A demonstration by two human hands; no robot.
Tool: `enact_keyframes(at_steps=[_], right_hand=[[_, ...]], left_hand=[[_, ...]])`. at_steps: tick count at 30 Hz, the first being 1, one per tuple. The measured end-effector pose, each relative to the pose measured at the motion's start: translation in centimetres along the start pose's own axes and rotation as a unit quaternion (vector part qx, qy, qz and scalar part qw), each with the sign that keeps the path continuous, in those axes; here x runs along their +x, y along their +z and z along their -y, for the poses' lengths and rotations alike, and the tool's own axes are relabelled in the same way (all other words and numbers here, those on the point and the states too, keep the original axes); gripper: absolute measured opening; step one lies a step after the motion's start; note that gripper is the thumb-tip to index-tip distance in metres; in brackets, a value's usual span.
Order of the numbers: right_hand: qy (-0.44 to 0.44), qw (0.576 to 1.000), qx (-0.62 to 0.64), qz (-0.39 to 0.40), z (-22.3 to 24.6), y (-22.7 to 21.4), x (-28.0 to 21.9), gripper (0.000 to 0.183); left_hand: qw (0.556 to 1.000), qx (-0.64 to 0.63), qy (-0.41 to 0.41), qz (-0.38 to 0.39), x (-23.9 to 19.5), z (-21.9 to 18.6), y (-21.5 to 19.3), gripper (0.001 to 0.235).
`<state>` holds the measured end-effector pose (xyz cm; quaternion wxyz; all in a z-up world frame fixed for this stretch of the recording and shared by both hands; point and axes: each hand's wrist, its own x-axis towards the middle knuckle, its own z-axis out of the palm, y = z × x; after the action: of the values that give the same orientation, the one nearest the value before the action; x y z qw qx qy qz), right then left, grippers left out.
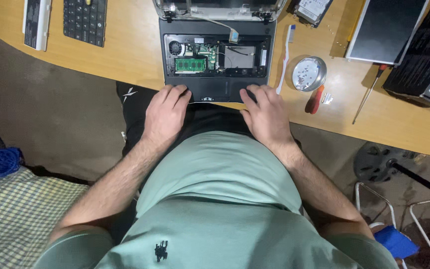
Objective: The person installs a RAM module into the motherboard of a disassembled laptop. They then place the laptop's palm rest assembly over the internal components, align it, and secure it using a screwdriver.
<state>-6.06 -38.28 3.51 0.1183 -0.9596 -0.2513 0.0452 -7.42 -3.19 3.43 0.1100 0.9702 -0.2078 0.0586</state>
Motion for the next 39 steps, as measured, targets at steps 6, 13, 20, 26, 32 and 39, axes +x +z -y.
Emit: enact_keyframes(at_steps=[6,13,20,26,32,39], right_hand=[[0.005,0.997,-0.055,0.054,1.8,-2.6,0.5,0.057],[0.028,0.998,-0.021,0.048,3.2,-5.3,1.6,0.050],[0.032,0.999,0.010,0.039,2.5,-4.6,0.9,0.057],[0.037,0.998,0.033,0.029,1.7,-3.1,0.6,0.058],[0.033,0.999,0.033,0.012,1.3,-2.8,0.7,0.056],[0.025,0.996,0.073,-0.036,0.5,-2.6,1.4,0.045]], left_hand=[[0.998,0.057,0.001,0.002,-0.6,-0.5,1.4,0.021],[0.994,-0.090,-0.055,-0.009,4.2,-0.3,-0.2,0.020],[0.995,-0.040,0.023,-0.083,7.8,-1.9,2.0,0.033],[0.996,-0.019,0.033,-0.079,7.7,-2.0,2.4,0.034],[0.997,-0.017,0.033,-0.074,8.2,-2.2,1.7,0.035],[0.995,-0.082,0.017,-0.061,7.7,-1.8,1.8,0.034]])
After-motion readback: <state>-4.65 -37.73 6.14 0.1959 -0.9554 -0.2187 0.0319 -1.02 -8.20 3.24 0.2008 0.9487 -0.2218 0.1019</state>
